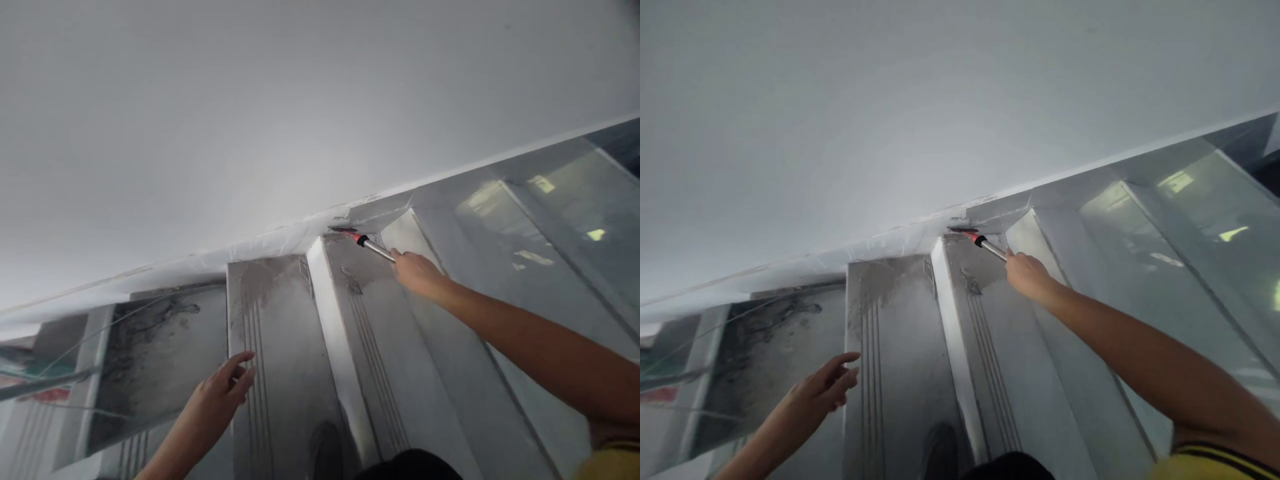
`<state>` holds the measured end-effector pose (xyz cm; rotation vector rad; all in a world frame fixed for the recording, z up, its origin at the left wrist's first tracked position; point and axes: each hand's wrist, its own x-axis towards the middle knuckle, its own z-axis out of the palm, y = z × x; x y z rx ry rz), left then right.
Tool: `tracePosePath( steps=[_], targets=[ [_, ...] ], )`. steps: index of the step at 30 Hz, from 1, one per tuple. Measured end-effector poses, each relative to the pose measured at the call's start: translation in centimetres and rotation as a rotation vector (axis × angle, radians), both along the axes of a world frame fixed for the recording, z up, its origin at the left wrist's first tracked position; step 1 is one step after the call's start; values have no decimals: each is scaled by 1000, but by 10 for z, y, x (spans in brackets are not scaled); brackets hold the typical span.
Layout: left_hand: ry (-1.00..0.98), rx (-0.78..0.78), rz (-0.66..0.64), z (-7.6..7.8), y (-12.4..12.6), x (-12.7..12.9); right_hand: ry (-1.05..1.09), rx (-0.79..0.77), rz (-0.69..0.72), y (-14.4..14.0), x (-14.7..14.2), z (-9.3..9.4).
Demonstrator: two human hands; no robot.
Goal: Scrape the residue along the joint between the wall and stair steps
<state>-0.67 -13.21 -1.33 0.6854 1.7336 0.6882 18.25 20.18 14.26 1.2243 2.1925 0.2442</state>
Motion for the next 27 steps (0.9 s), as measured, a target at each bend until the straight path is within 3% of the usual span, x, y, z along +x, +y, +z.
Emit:
tracePosePath(
  steps=[5,10,12,15,20,27],
  targets=[
    [-23,44,-7,11,6,2,70,-59,-144,-10,-26,-22],
    [-29,64,30,10,4,-2,403,-505,-522,-23,-36,-42],
    [-26,77,50,9,0,-6,601,-619,-628,-20,-41,-37],
    [-28,88,67,8,-8,-10,859,-696,-740,-6,-45,-14],
    [13,97,60,10,-13,-13,887,-715,-784,13,-55,10],
    [-3,102,67,11,-9,-11,927,-663,-745,-1,-60,-2]
  ],
)
